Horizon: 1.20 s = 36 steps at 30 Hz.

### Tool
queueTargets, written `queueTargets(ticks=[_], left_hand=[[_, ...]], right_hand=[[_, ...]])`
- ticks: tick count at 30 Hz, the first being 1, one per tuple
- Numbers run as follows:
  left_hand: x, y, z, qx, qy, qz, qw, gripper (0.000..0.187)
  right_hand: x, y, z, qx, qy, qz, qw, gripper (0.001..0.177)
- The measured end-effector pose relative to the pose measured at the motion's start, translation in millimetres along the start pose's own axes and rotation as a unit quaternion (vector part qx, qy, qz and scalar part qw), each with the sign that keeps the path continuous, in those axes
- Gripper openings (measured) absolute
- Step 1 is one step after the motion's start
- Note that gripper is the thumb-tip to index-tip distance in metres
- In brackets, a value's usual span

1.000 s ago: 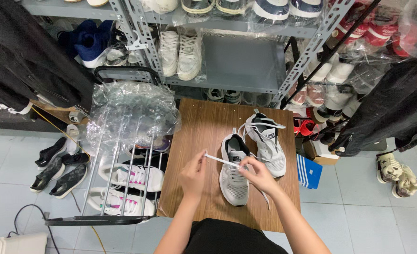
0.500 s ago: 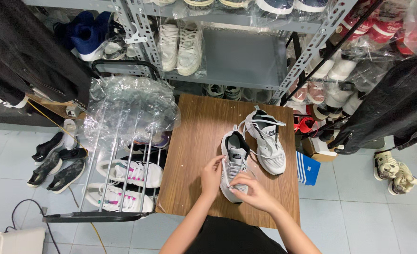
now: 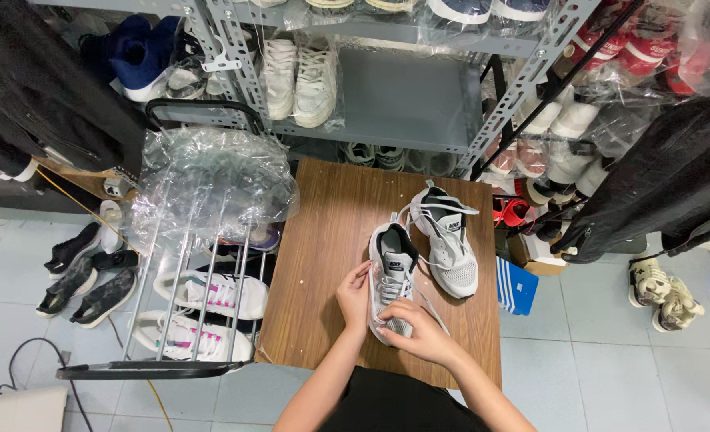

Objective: The person places insoles into a pair of sneakers and then laces one sneaker by hand.

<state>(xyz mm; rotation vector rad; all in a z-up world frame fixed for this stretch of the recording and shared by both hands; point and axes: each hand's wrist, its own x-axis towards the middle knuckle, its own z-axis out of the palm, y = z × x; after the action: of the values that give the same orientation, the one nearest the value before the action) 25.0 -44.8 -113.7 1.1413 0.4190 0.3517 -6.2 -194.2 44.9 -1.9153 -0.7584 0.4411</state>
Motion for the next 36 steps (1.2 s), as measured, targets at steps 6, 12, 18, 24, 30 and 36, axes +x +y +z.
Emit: queueTargets(ticks=[6,12,18,24,30,36], left_hand=[[-2,-8,3,-0.022,0.014,-0.007,1.000,0.026],[-10,-19,5,-0.019,0.006,0.013,1.000,0.020],[-8,-36,1,-0.040,0.013,-0.043,0.998,0.023],[5,-52,-8,-0.061,0.007,-0.113,0.992,0.027],[11,-61,-19,-0.025,-0.028,-0.161,0.986,0.026],[12,-44,-17,-0.015,-0.060,-0.146,0.987,0.022]], right_hand=[[-2,21,2,-0.060,0.004,-0.010,0.998,0.020],[26,63,-4,-0.236,0.186,0.015,0.954,0.021],[69,85,-12,-0.364,0.166,-0.003,0.916,0.021],[77,85,-14,-0.360,0.146,0.003,0.921,0.016],[80,84,-15,-0.350,0.130,0.006,0.928,0.016],[79,87,-9,-0.352,0.119,0.014,0.928,0.012]])
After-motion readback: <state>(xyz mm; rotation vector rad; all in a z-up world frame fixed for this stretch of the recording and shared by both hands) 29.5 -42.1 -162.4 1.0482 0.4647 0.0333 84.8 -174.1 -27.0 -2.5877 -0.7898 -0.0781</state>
